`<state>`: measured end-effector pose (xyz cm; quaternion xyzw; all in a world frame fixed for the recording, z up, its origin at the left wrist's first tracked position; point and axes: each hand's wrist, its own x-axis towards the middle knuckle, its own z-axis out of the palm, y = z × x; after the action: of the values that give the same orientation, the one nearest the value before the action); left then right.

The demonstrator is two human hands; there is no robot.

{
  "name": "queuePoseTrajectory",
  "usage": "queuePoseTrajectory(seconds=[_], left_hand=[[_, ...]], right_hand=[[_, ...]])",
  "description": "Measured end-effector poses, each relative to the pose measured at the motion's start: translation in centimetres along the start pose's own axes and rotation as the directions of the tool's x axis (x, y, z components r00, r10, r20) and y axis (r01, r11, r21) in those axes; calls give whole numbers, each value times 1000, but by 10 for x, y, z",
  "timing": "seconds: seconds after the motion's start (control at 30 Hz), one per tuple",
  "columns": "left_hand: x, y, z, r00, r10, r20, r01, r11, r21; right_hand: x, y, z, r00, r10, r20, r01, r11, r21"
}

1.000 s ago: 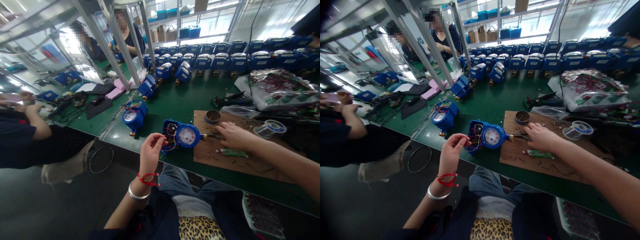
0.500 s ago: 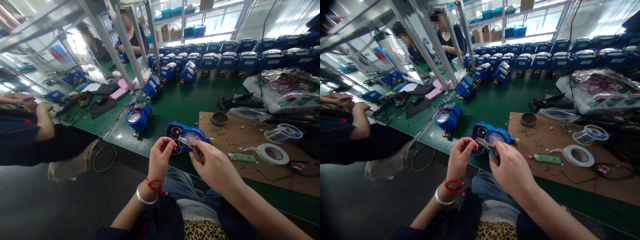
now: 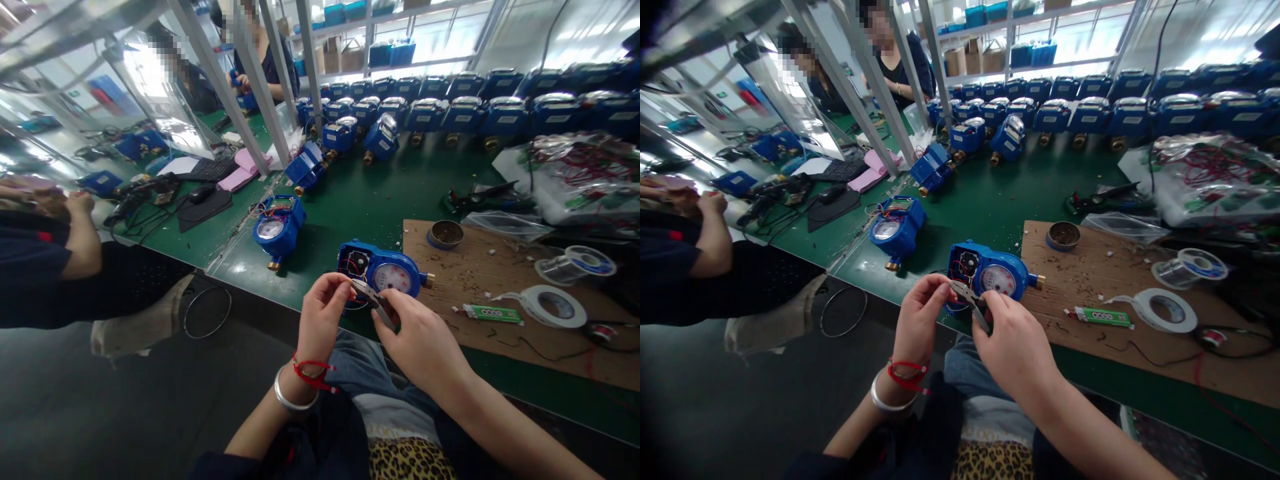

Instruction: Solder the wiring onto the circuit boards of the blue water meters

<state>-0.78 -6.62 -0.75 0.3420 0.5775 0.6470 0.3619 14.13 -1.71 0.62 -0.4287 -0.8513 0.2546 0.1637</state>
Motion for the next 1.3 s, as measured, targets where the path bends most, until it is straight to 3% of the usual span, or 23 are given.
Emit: queuePoseTrajectory(seconds=[0.7, 1.07, 1.3], left_hand=[[-5, -2, 3, 1000, 0, -11, 1, 999, 44], [-4, -16, 6, 982, 188, -21, -174, 939, 295], [-2, -17, 15, 957, 289, -7, -264, 885, 384]], right_hand=[[0, 2, 6, 999, -28, -17, 29, 1000, 6], [0, 6, 5, 983, 72, -169, -46, 987, 153], [-4, 1, 16, 966, 157, -205, -101, 961, 259]])
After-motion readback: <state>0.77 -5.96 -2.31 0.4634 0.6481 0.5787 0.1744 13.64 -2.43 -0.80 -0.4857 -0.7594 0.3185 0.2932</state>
